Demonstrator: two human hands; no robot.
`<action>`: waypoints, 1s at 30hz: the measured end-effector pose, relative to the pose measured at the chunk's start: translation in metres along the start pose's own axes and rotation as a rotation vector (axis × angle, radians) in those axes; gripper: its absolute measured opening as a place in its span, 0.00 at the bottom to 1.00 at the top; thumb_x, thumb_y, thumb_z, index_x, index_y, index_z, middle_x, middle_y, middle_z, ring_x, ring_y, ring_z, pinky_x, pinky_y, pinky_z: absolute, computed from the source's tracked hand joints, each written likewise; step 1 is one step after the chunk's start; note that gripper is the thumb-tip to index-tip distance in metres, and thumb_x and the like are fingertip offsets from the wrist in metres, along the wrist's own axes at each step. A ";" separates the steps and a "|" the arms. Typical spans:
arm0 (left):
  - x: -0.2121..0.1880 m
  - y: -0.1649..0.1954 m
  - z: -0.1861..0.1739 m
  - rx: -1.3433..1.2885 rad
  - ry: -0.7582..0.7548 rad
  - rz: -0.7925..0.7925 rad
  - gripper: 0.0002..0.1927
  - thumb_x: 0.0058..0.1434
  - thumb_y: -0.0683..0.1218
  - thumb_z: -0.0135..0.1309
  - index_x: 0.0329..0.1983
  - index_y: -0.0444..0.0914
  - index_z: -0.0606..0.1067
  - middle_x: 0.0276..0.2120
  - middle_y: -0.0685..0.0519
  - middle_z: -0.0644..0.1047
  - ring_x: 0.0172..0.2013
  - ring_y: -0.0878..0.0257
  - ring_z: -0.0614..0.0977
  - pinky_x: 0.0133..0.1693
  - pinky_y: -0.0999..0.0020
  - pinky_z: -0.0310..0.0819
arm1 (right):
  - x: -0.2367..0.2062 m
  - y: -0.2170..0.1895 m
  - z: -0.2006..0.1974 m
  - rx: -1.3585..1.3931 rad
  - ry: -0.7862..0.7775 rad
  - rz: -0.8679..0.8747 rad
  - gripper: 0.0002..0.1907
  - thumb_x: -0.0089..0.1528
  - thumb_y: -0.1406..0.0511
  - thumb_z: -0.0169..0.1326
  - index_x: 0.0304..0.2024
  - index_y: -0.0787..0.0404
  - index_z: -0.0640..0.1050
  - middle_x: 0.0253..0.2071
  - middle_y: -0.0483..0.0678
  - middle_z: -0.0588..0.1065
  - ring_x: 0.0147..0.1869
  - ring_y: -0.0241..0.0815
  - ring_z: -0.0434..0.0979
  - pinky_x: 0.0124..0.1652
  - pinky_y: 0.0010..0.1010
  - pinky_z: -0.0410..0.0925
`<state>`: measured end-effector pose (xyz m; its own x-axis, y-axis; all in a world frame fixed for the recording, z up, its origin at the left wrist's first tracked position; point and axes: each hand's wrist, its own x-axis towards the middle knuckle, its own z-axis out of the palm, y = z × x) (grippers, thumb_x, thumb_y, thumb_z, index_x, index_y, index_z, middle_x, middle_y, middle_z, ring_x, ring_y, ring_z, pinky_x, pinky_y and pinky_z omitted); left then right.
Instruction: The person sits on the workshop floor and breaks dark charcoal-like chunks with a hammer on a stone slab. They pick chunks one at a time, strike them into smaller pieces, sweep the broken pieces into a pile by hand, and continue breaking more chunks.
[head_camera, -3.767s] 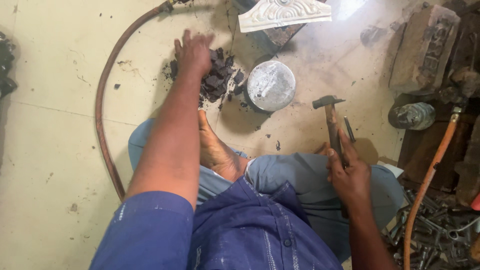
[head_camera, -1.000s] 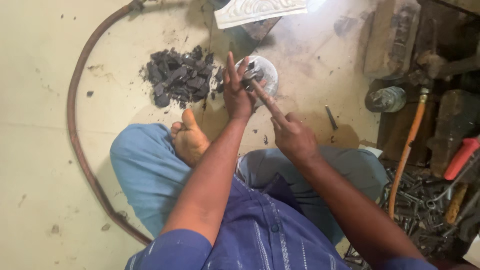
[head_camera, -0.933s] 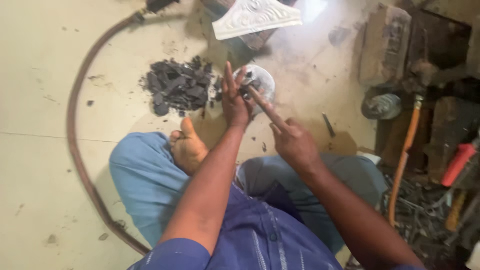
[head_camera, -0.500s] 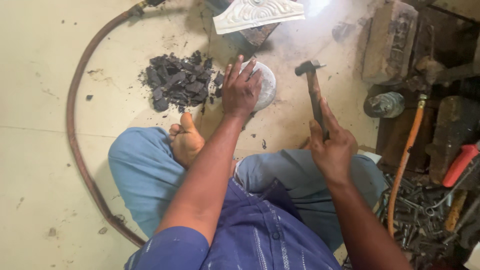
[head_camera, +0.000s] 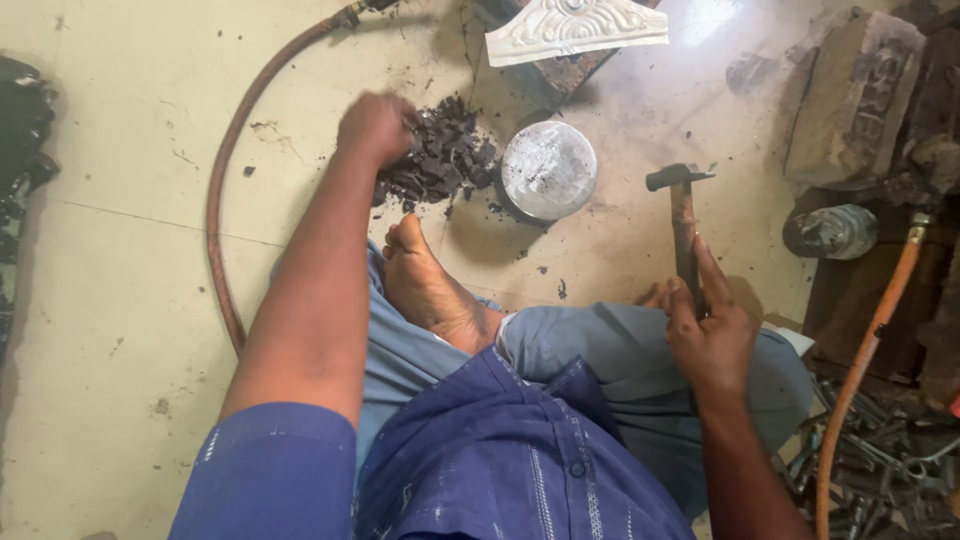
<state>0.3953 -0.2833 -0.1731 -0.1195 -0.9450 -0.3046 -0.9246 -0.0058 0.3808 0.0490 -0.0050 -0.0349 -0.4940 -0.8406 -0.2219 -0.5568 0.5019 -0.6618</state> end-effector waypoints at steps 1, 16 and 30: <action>-0.007 -0.008 0.003 0.065 -0.008 0.088 0.18 0.55 0.45 0.65 0.51 0.50 0.82 0.51 0.50 0.78 0.53 0.50 0.79 0.54 0.55 0.75 | 0.001 -0.003 0.000 0.003 -0.007 0.003 0.30 0.66 0.64 0.56 0.72 0.47 0.70 0.26 0.46 0.76 0.24 0.33 0.73 0.27 0.29 0.68; -0.026 -0.034 0.044 0.127 0.196 0.230 0.29 0.50 0.34 0.62 0.56 0.45 0.74 0.47 0.46 0.71 0.51 0.47 0.73 0.50 0.52 0.72 | 0.015 -0.021 0.054 -0.043 -0.060 -0.488 0.28 0.65 0.63 0.60 0.69 0.52 0.74 0.48 0.61 0.80 0.41 0.44 0.82 0.37 0.36 0.73; -0.016 -0.027 0.018 -0.218 -0.076 0.089 0.31 0.39 0.50 0.79 0.47 0.45 0.78 0.43 0.49 0.82 0.44 0.52 0.84 0.46 0.55 0.78 | 0.026 -0.032 0.067 -0.065 -0.303 0.020 0.30 0.64 0.58 0.57 0.69 0.43 0.71 0.28 0.51 0.79 0.24 0.37 0.76 0.30 0.32 0.70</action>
<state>0.4152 -0.2620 -0.1942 -0.2321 -0.9175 -0.3231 -0.8100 -0.0017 0.5865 0.0987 -0.0564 -0.0676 -0.2891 -0.8479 -0.4445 -0.5949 0.5229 -0.6104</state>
